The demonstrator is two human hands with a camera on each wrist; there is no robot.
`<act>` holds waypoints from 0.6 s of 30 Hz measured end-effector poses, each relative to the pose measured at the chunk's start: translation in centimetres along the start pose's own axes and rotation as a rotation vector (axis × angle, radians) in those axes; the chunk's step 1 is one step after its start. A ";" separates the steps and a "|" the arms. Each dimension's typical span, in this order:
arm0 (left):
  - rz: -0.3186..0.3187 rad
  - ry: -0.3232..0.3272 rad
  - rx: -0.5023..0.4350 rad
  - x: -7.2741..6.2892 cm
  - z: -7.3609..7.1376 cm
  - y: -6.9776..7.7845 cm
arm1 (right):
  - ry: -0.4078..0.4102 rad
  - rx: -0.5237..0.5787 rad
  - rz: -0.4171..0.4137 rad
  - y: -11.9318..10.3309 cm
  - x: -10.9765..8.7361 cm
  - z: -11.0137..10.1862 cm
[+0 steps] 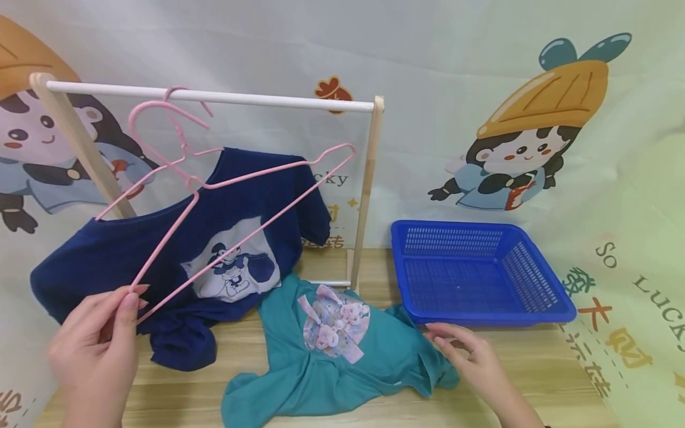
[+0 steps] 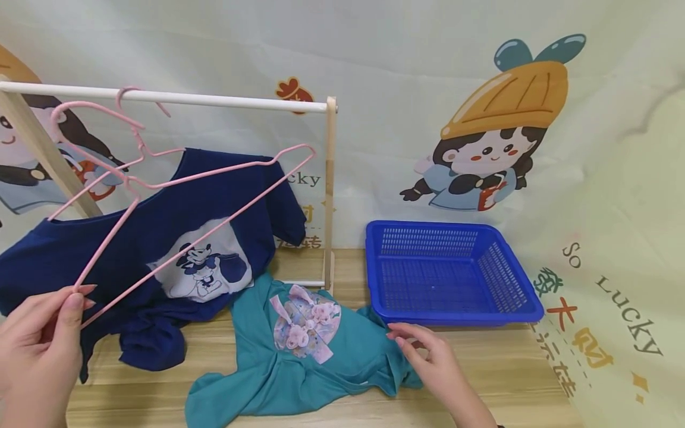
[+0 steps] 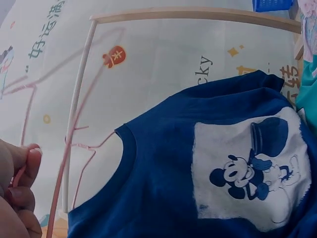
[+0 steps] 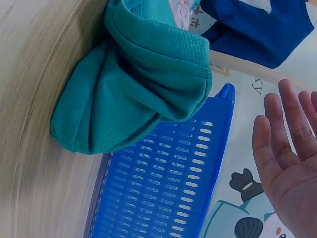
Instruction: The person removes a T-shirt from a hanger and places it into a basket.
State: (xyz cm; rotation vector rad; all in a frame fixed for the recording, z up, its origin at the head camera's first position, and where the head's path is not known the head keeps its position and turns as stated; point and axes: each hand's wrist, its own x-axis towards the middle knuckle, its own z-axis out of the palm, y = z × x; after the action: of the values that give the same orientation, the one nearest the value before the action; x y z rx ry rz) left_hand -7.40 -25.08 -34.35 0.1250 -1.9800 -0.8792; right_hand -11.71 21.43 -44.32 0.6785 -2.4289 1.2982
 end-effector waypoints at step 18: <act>0.114 -0.125 0.145 4.1 5.2 5.1 | 0.008 0.020 -0.079 0.5 0.0 0.7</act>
State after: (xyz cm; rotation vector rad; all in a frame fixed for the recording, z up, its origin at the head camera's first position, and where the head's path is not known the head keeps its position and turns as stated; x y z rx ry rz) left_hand -12.55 -20.26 -29.79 0.0404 -2.1449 -0.6841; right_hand -12.02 21.04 -45.06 0.7651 -2.3602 1.2939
